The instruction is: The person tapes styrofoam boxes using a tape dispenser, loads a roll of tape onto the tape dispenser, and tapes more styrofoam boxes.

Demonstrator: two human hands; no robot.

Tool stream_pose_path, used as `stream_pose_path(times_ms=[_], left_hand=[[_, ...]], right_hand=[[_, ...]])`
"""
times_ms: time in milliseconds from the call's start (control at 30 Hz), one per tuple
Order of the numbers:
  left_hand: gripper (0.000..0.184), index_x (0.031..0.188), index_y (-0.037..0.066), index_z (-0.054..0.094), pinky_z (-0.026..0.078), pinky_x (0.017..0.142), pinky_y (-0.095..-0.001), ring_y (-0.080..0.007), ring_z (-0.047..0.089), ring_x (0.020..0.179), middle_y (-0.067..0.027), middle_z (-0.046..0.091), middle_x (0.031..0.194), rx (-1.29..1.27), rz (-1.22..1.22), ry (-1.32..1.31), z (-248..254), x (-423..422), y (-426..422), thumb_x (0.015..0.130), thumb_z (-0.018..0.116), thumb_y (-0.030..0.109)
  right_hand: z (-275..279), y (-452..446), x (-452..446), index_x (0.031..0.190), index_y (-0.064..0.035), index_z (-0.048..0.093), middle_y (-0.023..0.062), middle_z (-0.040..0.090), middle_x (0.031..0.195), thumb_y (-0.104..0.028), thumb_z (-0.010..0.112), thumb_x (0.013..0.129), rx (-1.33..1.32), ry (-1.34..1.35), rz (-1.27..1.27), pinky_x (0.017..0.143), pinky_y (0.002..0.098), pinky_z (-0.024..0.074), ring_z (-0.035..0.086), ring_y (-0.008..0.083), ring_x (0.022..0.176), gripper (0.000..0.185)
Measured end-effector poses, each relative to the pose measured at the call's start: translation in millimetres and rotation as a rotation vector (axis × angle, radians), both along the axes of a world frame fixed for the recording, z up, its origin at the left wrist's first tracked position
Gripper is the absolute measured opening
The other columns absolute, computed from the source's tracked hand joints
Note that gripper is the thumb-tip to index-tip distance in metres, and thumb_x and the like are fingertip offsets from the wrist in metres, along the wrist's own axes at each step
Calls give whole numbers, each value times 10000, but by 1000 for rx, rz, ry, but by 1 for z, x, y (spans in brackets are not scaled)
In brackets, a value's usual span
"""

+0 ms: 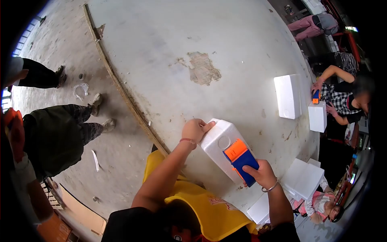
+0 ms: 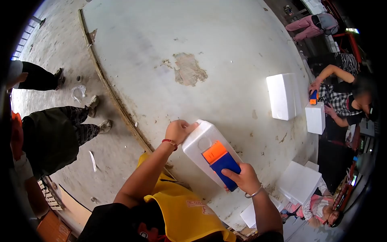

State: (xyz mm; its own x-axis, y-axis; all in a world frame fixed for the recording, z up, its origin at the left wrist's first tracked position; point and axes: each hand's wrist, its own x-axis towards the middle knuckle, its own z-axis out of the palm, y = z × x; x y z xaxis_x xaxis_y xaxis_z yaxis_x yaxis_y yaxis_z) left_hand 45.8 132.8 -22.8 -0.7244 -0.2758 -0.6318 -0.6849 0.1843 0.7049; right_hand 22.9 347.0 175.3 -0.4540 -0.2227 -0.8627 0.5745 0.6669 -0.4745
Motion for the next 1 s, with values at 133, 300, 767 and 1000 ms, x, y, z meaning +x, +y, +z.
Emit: stream_pose_path(times_ms=[133,300,767,1000], left_hand=[[506,910,14,612,498,701,-374,-306,637,745,-133,653,778,-312,-174,-59,-9,-1,-11,799,614,508],[623,1111,24,582,434,896,-349,-316,568,1046,-192,614,1079,11,-244,45,27,-3,-22,916,344,565],[862,989,-91,632,406,925,-419,-408,550,1052,-302,596,1038,-280,-312,-45,73,-35,42,846,318,699],[865,976,-71,643,420,904,-422,-390,569,1020,-281,610,1027,-423,-318,-60,92,-31,56,847,286,707]], right_hand=[[-2,1,-2,916,60,588,115,632,681,-276,674,832,-18,12,32,488,275,523,628,168,528,358],[-4,6,3,888,50,610,100,639,670,-301,674,829,-80,71,48,488,277,521,628,156,517,361],[-13,108,37,878,37,631,111,646,656,-391,653,824,-240,239,126,513,280,502,628,165,511,432],[-161,244,105,902,15,645,64,659,690,-355,730,763,-282,384,71,529,248,501,634,135,568,403]])
